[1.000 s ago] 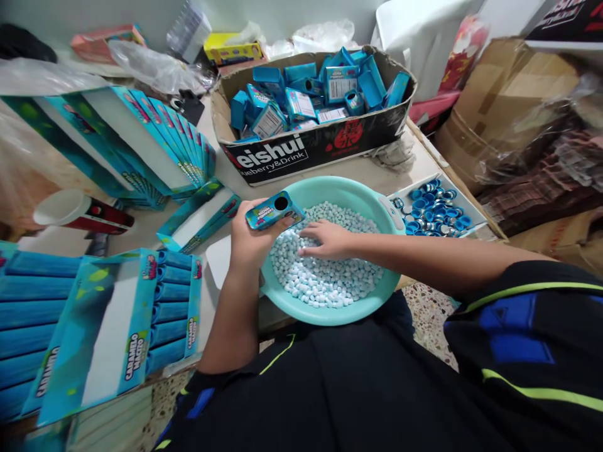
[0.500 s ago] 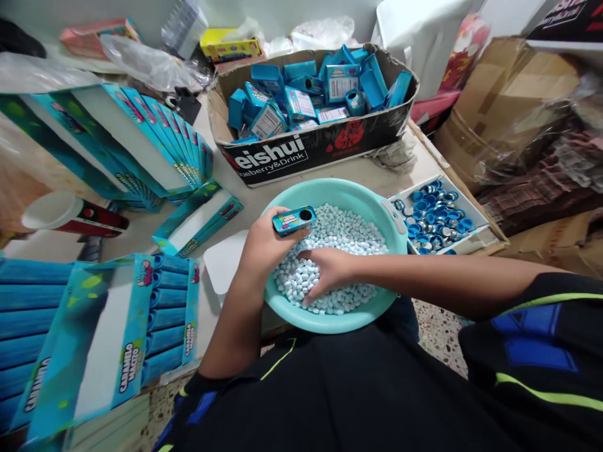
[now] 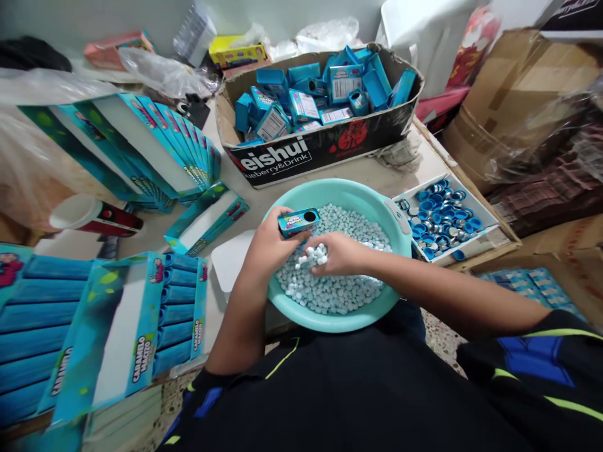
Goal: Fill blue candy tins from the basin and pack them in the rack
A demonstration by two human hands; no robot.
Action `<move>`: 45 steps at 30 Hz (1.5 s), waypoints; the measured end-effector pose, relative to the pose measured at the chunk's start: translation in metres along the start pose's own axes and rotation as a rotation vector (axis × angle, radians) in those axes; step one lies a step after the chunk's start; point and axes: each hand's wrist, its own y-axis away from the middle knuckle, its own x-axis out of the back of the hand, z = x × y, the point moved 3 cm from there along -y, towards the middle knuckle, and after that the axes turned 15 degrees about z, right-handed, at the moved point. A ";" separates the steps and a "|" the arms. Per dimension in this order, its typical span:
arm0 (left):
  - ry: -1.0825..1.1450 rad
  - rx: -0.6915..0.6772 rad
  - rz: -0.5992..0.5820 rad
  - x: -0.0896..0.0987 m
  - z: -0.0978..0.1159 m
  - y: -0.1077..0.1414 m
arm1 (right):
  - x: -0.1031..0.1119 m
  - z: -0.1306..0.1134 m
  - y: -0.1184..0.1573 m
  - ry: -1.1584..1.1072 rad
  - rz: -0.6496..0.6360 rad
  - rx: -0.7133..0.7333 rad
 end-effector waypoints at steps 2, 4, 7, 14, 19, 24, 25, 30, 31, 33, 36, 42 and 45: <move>-0.005 -0.029 -0.011 0.000 0.000 0.000 | 0.012 -0.004 0.001 -0.121 0.098 0.032; -0.015 -0.047 -0.025 0.000 0.001 0.001 | 0.023 -0.010 0.002 -0.215 0.193 0.080; -0.019 -0.067 -0.058 0.001 0.002 0.002 | 0.037 -0.022 -0.002 -0.319 0.312 0.153; 0.009 -0.134 -0.139 0.003 0.004 0.005 | 0.041 -0.031 -0.030 -0.657 0.591 0.141; 0.029 -0.183 -0.208 0.003 0.006 0.007 | 0.026 -0.025 -0.041 -0.907 0.640 -0.032; 0.021 -0.204 -0.224 0.002 0.009 0.009 | 0.021 -0.025 -0.037 -0.927 0.627 -0.048; 0.009 -0.217 -0.215 0.002 0.010 0.010 | 0.020 -0.024 -0.036 -0.932 0.630 -0.055; 0.018 -0.223 -0.134 0.000 0.008 0.015 | 0.019 -0.025 -0.032 -0.969 0.663 -0.054; 0.022 -0.226 -0.128 0.000 0.008 0.015 | 0.019 -0.026 -0.032 -0.968 0.662 -0.039; 0.011 -0.268 -0.112 0.000 0.009 0.014 | 0.020 -0.027 -0.033 -0.971 0.647 0.004; 0.001 -0.333 -0.080 0.001 0.011 0.013 | 0.020 -0.027 -0.033 -0.997 0.635 0.044; -0.029 -0.343 -0.088 -0.001 0.009 0.014 | 0.019 -0.025 -0.034 -0.982 0.652 0.032; -0.035 -0.374 -0.104 -0.002 0.011 0.016 | 0.020 -0.025 -0.032 -0.914 0.693 0.058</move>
